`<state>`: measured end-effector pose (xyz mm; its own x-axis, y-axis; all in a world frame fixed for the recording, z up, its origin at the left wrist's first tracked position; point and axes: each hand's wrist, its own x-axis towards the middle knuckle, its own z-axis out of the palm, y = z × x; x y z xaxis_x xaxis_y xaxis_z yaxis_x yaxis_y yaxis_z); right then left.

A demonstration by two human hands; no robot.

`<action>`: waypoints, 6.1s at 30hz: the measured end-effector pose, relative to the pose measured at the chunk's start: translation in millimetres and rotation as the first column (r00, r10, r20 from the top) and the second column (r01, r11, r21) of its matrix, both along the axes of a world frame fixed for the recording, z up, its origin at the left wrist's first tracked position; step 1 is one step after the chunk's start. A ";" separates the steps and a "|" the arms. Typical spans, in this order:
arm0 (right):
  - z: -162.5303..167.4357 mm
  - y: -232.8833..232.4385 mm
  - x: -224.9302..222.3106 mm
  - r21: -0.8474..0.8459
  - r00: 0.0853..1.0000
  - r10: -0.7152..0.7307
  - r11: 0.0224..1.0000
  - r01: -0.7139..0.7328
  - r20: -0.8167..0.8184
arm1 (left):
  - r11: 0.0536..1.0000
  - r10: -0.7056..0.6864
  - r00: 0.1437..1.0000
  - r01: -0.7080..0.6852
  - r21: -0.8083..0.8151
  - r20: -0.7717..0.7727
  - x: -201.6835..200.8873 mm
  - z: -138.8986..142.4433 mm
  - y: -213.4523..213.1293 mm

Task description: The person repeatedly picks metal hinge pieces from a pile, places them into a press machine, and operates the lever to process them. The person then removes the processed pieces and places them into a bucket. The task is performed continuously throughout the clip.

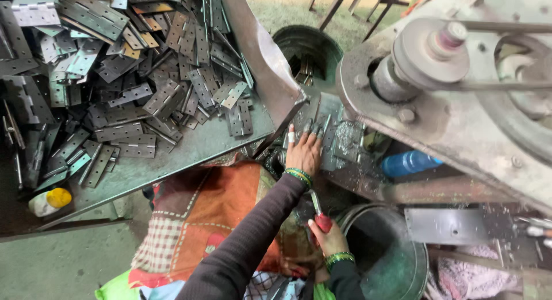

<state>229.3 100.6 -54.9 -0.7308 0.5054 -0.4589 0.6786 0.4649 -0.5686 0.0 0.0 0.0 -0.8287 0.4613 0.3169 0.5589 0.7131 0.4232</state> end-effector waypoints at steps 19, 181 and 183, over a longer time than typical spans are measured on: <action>33.9 1.6 -15.4 0.047 1.000 0.005 0.999 -0.006 0.012 | 0.994 0.084 0.994 -0.079 0.079 -0.064 -32.5 -7.1 22.4; 45.6 -17.5 -8.3 0.011 0.999 -0.040 0.999 0.040 -0.002 | 0.997 0.076 0.993 -0.074 0.024 -0.091 -14.8 -3.2 11.0; 52.4 -10.4 -12.9 -0.327 0.999 -0.037 0.945 0.036 0.003 | 0.999 0.045 0.997 -0.045 0.003 -0.057 -14.4 -3.1 9.8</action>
<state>216.4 90.3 -2.5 -0.7166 0.3547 -0.6006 0.6893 0.2283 -0.6875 -14.4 9.8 -3.1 -0.8293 0.4231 0.3650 0.5493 0.7373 0.3933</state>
